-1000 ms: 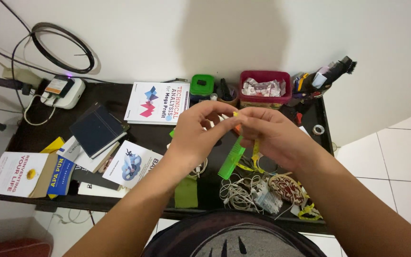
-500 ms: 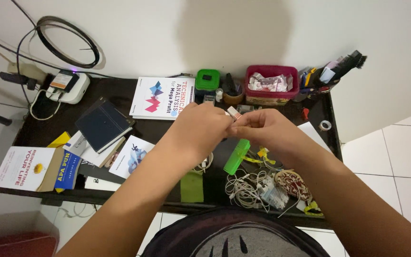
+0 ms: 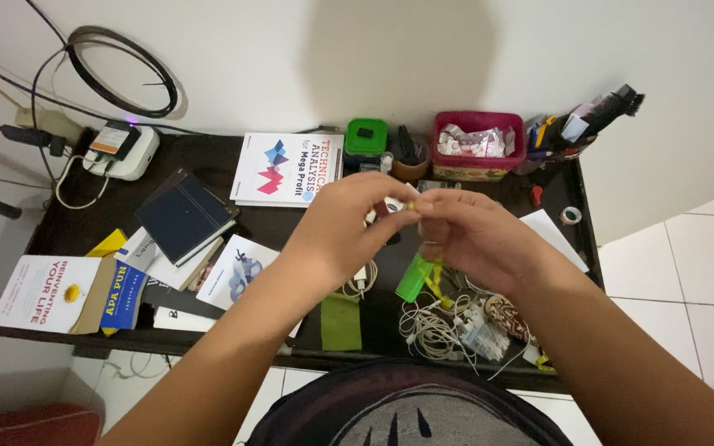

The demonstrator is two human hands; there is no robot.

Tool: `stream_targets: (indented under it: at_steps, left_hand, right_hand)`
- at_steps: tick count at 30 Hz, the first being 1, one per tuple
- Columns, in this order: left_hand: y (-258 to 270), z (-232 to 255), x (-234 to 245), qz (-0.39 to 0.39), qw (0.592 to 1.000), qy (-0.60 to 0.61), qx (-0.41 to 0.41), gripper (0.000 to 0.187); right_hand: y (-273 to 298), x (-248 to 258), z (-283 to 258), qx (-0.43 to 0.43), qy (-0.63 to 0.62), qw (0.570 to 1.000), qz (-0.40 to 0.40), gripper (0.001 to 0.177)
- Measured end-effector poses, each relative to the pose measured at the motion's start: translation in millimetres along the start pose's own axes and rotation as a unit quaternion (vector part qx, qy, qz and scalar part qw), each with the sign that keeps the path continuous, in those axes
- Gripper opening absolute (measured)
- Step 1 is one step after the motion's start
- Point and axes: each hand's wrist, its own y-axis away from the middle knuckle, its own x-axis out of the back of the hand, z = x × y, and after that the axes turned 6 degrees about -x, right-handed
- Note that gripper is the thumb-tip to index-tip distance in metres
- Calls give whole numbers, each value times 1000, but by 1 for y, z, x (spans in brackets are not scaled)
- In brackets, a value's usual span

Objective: Measuring a small yellow object using a flexible measuring tape on a desk.

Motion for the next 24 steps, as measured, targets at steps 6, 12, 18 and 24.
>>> stream_targets:
  at_steps: [6, 12, 18, 24]
  left_hand:
    - [1, -9, -3, 42, 998, 13, -37, 13]
    - [-7, -16, -2, -91, 960, -237, -118, 10]
    - [-7, -25, -10, -62, 963, -204, -166, 16]
    - [-11, -18, -9, -109, 968, -171, -147, 16]
  right_hand:
    - [-1, 4, -6, 7, -15, 997, -70, 13]
    - [-3, 1, -10, -27, 159, 986, 30, 21]
    - [-10, 13, 4, -11, 110, 994, 27, 13]
    - [-1, 13, 4, -29, 109, 993, 32, 16]
